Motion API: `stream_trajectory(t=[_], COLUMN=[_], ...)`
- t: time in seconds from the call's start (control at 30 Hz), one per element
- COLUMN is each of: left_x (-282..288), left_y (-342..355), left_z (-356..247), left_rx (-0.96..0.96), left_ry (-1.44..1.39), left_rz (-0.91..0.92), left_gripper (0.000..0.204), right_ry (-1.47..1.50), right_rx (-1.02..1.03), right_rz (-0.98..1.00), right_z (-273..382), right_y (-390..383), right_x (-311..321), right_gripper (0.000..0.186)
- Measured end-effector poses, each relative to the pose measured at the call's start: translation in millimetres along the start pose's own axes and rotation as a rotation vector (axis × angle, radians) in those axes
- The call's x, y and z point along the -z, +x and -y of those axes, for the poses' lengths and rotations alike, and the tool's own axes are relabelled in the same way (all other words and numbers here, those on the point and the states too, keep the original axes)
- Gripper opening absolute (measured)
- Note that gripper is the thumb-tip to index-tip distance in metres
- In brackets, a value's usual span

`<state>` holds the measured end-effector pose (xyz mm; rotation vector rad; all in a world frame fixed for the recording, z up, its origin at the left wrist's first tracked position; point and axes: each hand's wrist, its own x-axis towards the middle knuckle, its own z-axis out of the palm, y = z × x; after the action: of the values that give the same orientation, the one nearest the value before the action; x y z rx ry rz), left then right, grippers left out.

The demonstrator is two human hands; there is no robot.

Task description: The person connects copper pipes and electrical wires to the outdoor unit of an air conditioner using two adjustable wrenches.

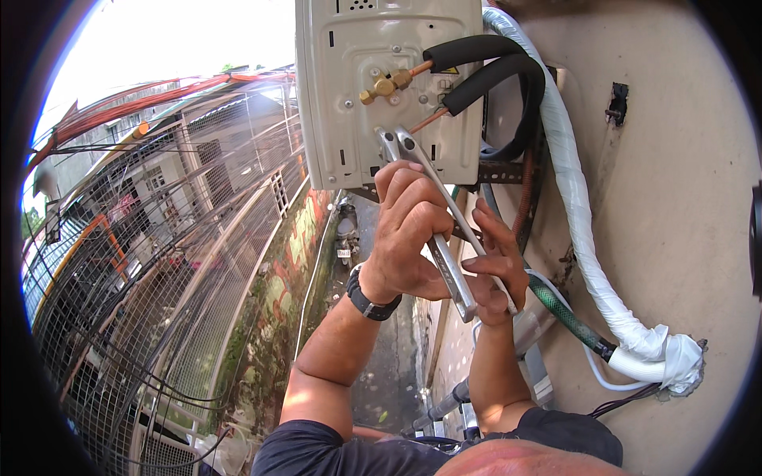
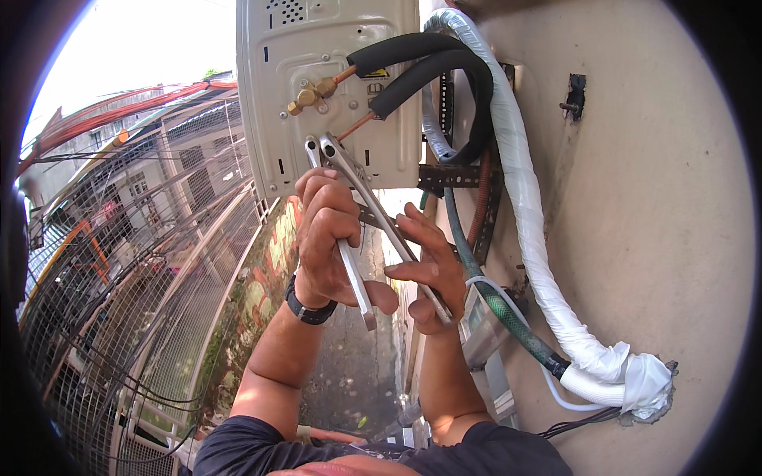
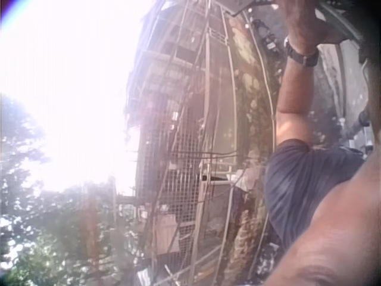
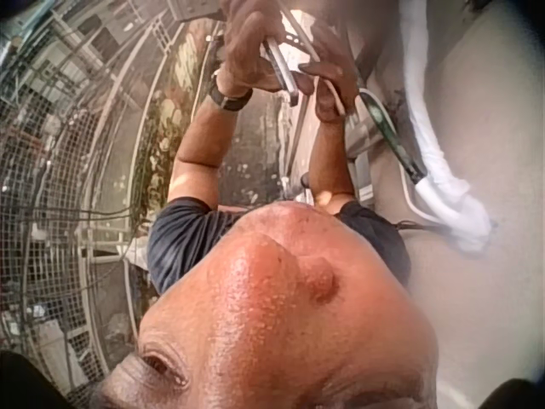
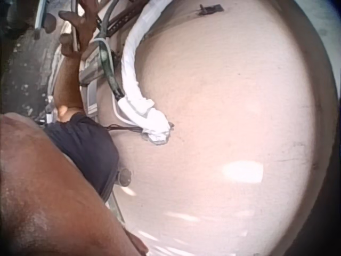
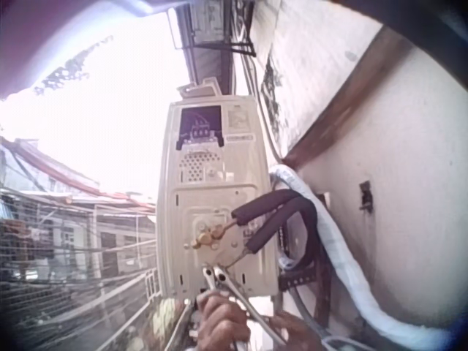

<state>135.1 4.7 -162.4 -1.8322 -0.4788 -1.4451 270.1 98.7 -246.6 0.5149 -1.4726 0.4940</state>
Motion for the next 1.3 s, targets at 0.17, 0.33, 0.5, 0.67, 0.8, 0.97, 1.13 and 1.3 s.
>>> stream_trajectory(t=[0.17, 0.33, 0.5, 0.67, 0.8, 0.97, 1.13, 1.3], left_x=[-3.1, -7.6, -5.0, 1.7, -3.9, -11.9, -14.0, -14.9], left_y=[-3.8, -12.4, -12.0, -11.9, -11.2, -7.7, -6.2, -5.1], left_z=[3.3, 7.7, 7.9, 3.1, -4.8, -5.1, -7.9, -6.1], left_rx=[-0.009, -0.032, 0.012, 0.086, 0.155, 0.158, 0.173, 0.17], left_ry=[-0.036, -0.018, -0.111, -0.216, -0.212, -0.235, -0.258, -0.231], left_rz=[-0.046, -0.097, -0.059, -0.053, -0.155, -0.239, -0.264, -0.269], left_gripper=[0.064, 0.07, 0.09, 0.093, 0.082, 0.068, 0.057, 0.042], right_ry=[0.124, 0.126, 0.069, -0.038, 0.064, 0.156, 0.145, 0.192], right_rx=[0.076, 0.039, 0.054, 0.127, 0.156, 0.181, 0.146, 0.17], right_rz=[-0.191, -0.183, -0.06, 0.057, 0.04, 0.019, -0.052, -0.06], right_z=[-11.8, 7.0, 22.7, 17.7, 14.1, 9.8, 10.7, 14.5], right_y=[6.3, 24.0, 34.4, 24.2, 34.2, 32.2, 25.9, 37.0], right_x=[-20.0, -23.8, -22.1, -18.0, -21.0, -23.6, -30.0, -32.6], right_gripper=[0.052, 0.047, 0.044, 0.048, 0.049, 0.047, 0.048, 0.043])
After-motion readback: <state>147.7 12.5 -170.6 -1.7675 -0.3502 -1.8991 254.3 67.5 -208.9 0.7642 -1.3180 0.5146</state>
